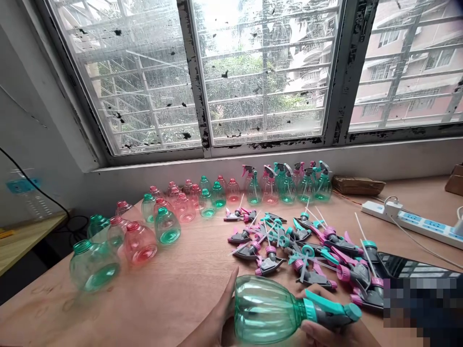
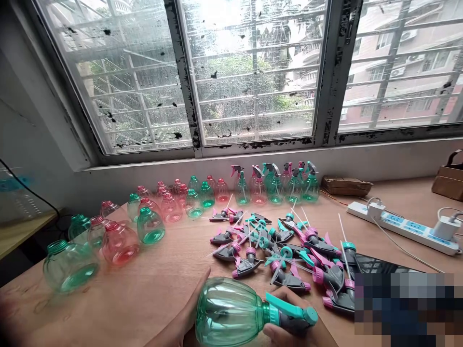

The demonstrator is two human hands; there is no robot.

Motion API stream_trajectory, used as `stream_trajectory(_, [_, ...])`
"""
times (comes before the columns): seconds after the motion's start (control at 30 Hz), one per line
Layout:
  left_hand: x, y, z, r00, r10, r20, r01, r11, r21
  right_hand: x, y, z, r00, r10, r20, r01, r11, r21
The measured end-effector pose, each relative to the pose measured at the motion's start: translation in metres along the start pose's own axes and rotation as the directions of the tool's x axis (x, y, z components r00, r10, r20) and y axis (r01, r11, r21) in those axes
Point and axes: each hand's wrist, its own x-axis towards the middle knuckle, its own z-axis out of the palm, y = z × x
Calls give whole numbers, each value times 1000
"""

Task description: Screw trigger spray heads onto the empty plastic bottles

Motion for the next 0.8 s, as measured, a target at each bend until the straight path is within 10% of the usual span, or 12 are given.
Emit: stream_trajectory(0.8, [-8, 8, -1, 994, -49, -98, 71, 968, 242, -4, -7, 0, 998, 56, -13, -57, 997, -61])
